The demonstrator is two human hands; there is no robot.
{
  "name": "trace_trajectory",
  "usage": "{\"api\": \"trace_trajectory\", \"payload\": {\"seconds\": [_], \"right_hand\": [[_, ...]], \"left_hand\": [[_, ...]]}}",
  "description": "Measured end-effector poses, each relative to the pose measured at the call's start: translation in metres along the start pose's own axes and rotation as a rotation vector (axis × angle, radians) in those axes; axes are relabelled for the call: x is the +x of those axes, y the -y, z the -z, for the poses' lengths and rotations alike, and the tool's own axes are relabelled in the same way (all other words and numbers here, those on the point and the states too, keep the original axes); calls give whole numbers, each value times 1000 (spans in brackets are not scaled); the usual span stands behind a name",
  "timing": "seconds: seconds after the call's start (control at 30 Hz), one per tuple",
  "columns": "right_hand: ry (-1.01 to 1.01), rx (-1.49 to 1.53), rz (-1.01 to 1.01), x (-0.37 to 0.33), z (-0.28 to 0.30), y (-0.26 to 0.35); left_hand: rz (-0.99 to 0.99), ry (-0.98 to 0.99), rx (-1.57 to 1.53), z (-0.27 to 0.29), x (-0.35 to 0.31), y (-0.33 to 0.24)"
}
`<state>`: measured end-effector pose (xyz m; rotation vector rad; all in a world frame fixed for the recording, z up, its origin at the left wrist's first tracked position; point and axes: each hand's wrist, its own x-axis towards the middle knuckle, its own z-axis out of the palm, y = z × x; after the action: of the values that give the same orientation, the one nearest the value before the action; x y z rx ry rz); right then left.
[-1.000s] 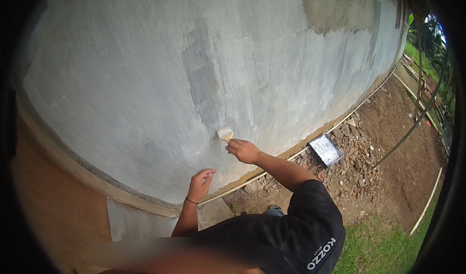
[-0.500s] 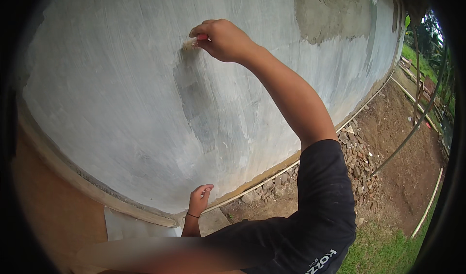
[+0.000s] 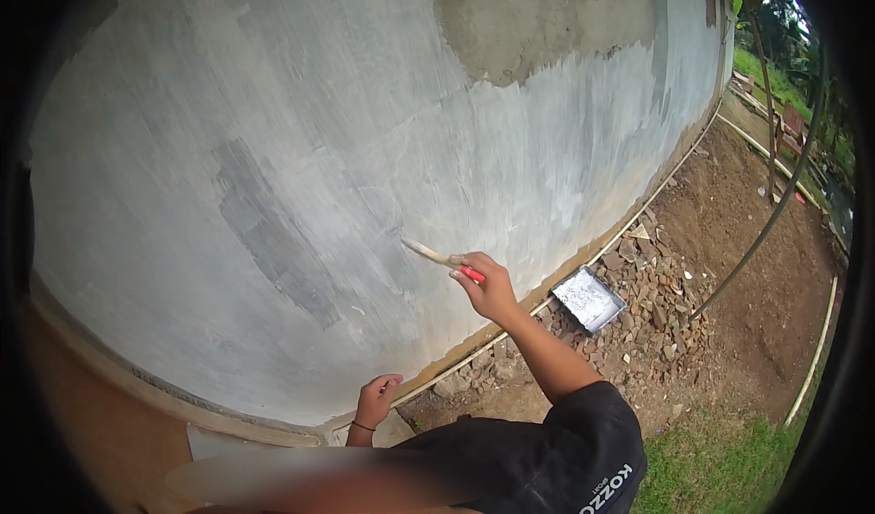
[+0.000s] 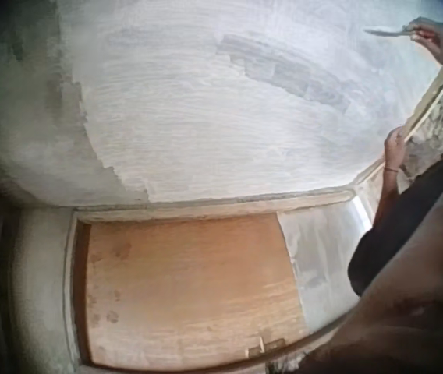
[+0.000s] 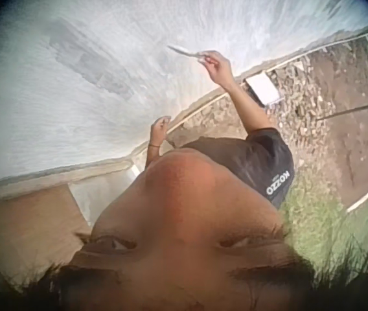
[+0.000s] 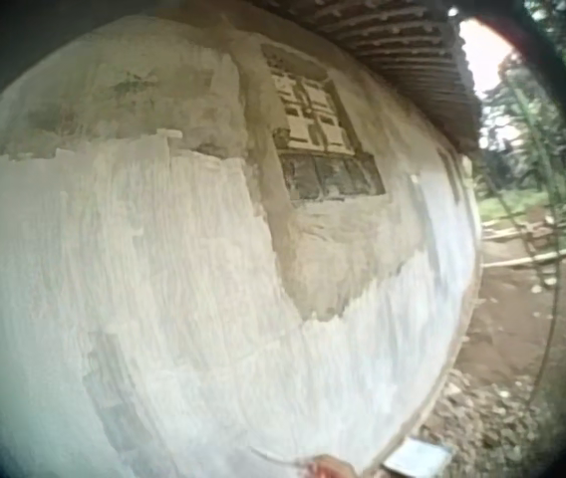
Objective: The person paints an exterior wall with a paintbrush, dipping the brush into a paint tray to load it with paint before applying it to the wall.
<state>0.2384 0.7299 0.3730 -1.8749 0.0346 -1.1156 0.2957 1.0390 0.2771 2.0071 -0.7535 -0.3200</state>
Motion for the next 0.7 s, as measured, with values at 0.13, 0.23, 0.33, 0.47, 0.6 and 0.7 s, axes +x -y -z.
{"api": "trace_trajectory", "payload": {"seconds": [0.13, 0.23, 0.33, 0.47, 0.6, 0.7], "right_hand": [[-661, 404, -977, -183, 80, -99], [-1044, 412, -1152, -268, 169, -100], [-1207, 319, -1089, -280, 235, -90], [-1367, 329, -845, -241, 273, -88], [-1482, 389, -731, -219, 273, -112], [-1505, 380, -761, -209, 272, -110]], "left_hand": [[-13, 130, 14, -49, 20, 1], [-23, 239, 29, -83, 53, -30], [-75, 405, 56, -133, 99, -54], [-181, 680, 39, -206, 150, -85], [-254, 896, 77, -274, 190, -106], [-322, 990, 38, -308, 216, -121]]}}
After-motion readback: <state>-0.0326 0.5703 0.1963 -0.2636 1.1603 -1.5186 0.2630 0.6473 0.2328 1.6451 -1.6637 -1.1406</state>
